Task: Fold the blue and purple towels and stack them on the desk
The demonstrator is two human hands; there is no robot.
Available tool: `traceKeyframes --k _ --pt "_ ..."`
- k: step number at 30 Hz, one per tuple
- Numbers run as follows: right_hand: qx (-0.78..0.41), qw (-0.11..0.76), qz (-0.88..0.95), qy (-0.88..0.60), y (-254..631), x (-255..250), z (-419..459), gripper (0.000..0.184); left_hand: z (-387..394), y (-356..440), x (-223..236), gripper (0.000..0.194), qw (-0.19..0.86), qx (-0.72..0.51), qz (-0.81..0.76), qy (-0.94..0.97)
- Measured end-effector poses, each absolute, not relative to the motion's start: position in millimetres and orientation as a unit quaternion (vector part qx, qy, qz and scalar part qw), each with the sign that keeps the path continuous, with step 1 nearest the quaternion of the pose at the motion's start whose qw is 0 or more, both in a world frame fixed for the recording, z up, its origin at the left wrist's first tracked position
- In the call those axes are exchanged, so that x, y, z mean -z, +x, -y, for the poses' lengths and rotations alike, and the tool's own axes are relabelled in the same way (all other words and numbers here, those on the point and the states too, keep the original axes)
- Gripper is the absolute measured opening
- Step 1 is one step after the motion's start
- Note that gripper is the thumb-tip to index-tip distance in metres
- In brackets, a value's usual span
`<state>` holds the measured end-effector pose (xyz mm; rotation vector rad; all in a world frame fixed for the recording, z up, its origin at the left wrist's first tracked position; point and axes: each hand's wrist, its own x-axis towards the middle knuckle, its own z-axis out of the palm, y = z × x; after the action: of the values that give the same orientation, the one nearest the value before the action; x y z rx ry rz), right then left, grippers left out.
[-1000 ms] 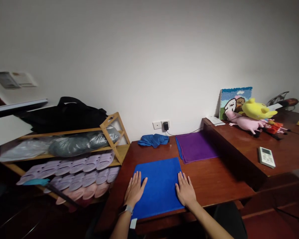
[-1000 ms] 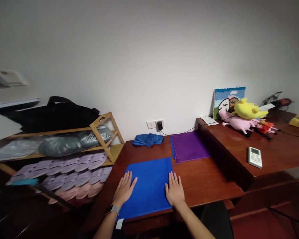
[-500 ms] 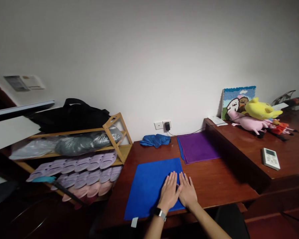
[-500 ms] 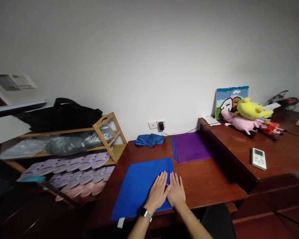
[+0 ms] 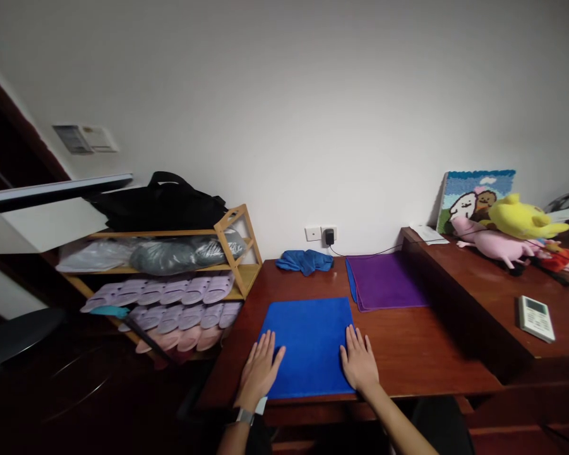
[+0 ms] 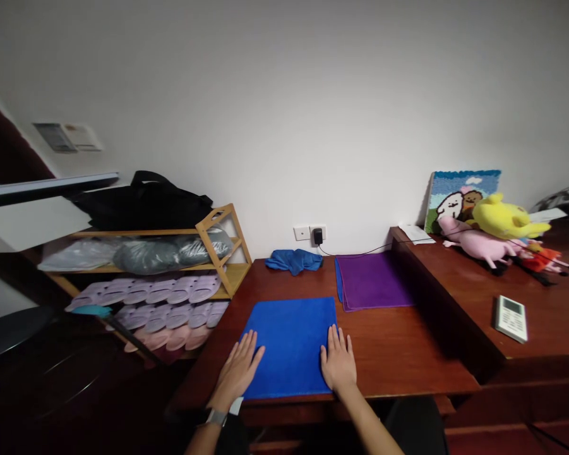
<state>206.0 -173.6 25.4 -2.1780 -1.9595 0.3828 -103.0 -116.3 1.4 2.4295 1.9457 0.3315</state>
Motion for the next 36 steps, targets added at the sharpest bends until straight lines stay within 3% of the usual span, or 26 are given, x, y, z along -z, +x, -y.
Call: traceKeyframes --k 24,28,33,36 --pt "-0.122 0.121 0.642 -0.748 194.4 -26.8 211.3 0.064 111.6 -106.4 -4.5 0.08 -0.023 -0.138 -0.632 0.762" --pt "-0.122 0.125 0.645 -0.744 194.4 -27.9 211.1 0.064 127.4 -48.1 -21.0 0.07 -0.03 -0.184 -0.566 0.803" --pt "-0.116 0.119 0.67 -0.724 199.6 -12.2 209.3 0.062 157.2 63.2 -29.6 0.065 0.043 -0.176 -0.38 0.907" --pt "-0.106 0.118 0.696 -0.7 203.0 -0.7 207.7 0.062 163.1 93.0 -20.8 0.062 0.083 -0.166 -0.366 0.912"
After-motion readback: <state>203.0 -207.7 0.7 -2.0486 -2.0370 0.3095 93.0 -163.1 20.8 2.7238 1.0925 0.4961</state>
